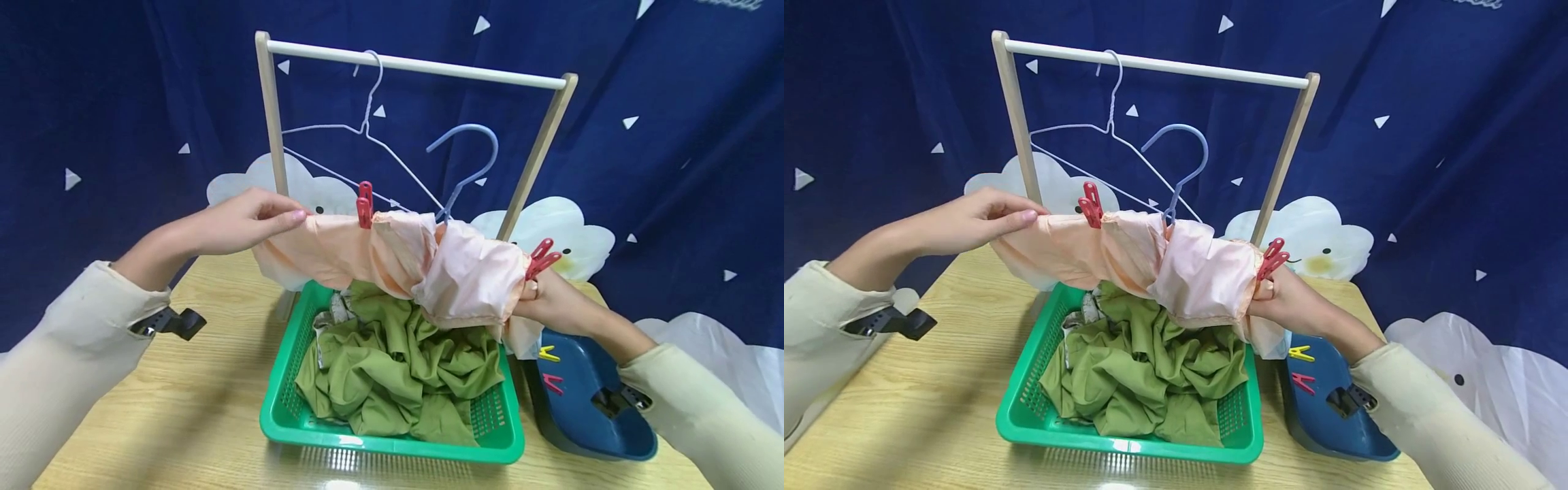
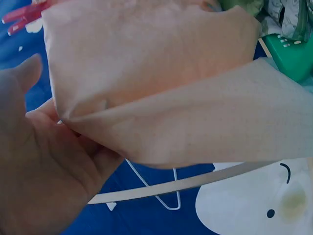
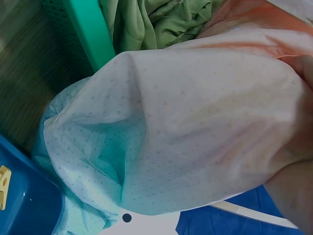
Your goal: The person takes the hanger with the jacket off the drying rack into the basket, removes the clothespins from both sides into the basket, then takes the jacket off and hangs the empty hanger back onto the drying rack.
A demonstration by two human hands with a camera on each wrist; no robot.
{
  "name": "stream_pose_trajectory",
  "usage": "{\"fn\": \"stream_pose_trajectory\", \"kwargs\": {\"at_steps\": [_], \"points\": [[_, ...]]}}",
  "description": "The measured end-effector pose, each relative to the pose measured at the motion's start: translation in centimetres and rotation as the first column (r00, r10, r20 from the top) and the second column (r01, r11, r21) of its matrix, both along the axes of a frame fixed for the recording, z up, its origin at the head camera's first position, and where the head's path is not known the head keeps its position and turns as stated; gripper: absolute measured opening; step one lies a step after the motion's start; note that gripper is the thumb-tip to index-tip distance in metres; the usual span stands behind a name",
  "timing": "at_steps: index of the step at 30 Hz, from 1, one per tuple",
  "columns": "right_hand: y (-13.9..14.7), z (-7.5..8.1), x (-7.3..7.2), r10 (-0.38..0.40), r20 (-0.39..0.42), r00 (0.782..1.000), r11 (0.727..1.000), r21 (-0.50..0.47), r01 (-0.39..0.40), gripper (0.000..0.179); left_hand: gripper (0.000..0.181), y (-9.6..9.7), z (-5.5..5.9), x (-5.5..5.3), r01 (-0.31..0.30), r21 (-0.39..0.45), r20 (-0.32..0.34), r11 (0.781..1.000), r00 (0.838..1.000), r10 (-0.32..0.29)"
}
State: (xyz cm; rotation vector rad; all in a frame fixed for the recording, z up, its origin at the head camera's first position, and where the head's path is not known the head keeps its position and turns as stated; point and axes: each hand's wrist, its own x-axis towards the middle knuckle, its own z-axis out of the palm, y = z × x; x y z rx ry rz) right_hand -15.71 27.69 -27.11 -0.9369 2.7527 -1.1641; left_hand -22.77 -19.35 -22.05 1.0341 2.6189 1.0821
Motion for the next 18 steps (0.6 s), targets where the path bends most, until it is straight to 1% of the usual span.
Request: {"fn": "stream_pose_trajectory", "kwargs": {"at_steps": [4, 7, 10, 12, 13, 16, 17, 18], "points": [[0.1, 0.0, 0.0, 0.004, 0.021, 1.000, 1.000, -0.017, -0.004, 0.033, 0.028, 0.0, -0.1, 0.5, 0.078, -0.038, 0.016, 0.996, 0.997, -0.078], [0.2, -0.1, 0.0, 0.016, 0.054, 0.998, 0.999, -0.036, -0.014, 0.036, 0.023, -0.1, -0.4, 0.6, 0.117, -0.047, 0.009, 0.992, 0.993, -0.116], [0.3, -0.1, 0.1, 0.010, 0.103, 0.995, 0.999, -0.044, -0.005, 0.037, 0.025, -0.2, -0.7, 0.9, 0.135, -0.043, 0.000, 0.990, 0.991, -0.135], [0.4, -0.1, 0.4, -0.012, 0.123, 0.992, 0.999, -0.030, 0.016, 0.031, 0.027, -0.2, -0.9, 1.1, 0.148, -0.037, 0.001, 0.988, 0.989, -0.148], [0.4, 0.0, 0.6, -0.026, 0.125, 0.992, 0.999, -0.017, 0.029, 0.024, 0.027, -0.3, -1.0, 1.2, 0.155, -0.032, 0.006, 0.987, 0.988, -0.155], [0.8, 0.4, 1.1, -0.049, 0.119, 0.992, 0.999, 0.016, 0.048, 0.005, 0.028, -0.6, -1.1, 1.5, 0.167, -0.025, 0.051, 0.986, 0.985, -0.166], [0.9, 0.5, 1.3, -0.043, 0.118, 0.992, 0.999, 0.020, 0.041, 0.003, 0.028, -0.8, -1.1, 1.6, 0.168, -0.026, 0.071, 0.985, 0.984, -0.166], [1.1, 0.6, 1.4, -0.032, 0.123, 0.992, 0.999, 0.017, 0.030, 0.006, 0.028, -1.0, -1.1, 1.7, 0.170, -0.028, 0.090, 0.985, 0.982, -0.166]]}}
